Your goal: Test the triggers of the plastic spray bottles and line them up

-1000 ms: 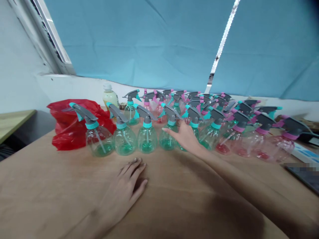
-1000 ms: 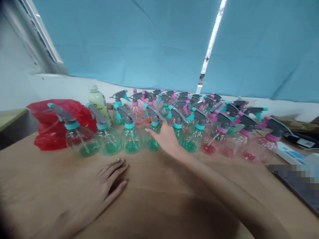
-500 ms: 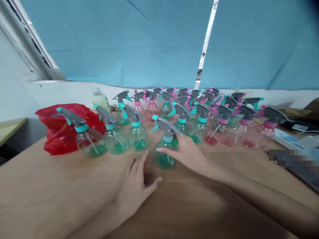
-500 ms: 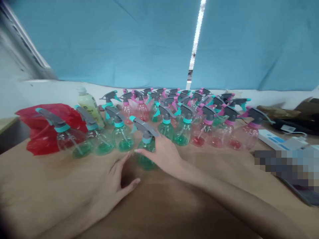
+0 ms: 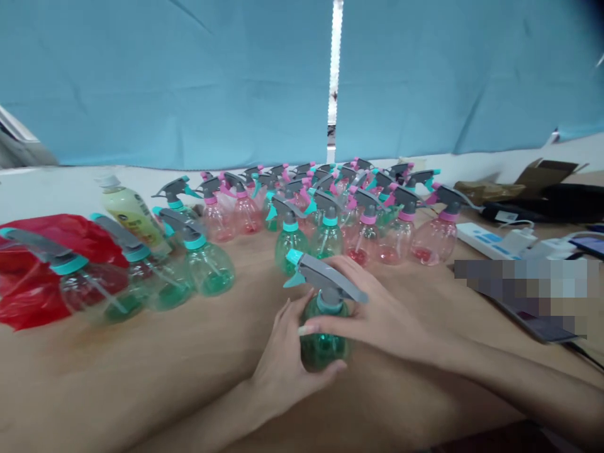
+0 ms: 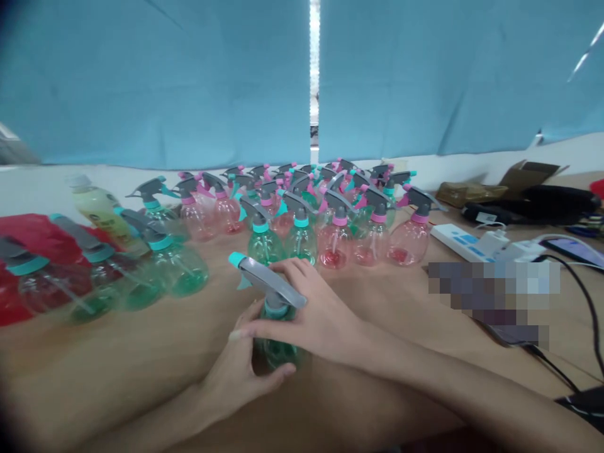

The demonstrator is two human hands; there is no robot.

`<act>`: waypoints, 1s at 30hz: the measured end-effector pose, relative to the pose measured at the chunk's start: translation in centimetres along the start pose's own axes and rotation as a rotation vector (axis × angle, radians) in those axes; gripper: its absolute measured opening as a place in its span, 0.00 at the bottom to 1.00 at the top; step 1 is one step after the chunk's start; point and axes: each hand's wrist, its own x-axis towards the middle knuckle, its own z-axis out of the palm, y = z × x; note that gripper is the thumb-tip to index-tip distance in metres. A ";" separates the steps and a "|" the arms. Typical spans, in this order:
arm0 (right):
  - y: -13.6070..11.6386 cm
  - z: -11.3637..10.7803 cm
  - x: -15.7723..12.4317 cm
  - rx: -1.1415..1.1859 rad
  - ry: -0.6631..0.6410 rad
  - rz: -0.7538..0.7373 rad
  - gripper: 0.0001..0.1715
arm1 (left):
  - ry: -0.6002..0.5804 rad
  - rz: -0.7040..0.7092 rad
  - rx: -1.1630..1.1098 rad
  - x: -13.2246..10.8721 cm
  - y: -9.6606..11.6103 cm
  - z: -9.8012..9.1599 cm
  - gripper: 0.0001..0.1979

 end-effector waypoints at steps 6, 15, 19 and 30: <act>1.6 -2.1 0.4 0.340 -0.089 0.021 0.27 | -0.114 0.055 -0.119 2.4 0.5 2.0 0.43; 2.2 -3.1 0.1 0.262 0.022 -0.041 0.15 | -0.162 0.126 -0.163 4.3 0.7 2.8 0.41; 3.1 -3.0 1.1 0.168 0.030 -0.082 0.13 | -0.221 0.108 -0.027 4.0 -0.2 1.6 0.44; 4.9 -2.9 3.8 0.101 0.010 -0.040 0.09 | -0.271 -0.022 0.329 3.3 -3.2 -0.1 0.33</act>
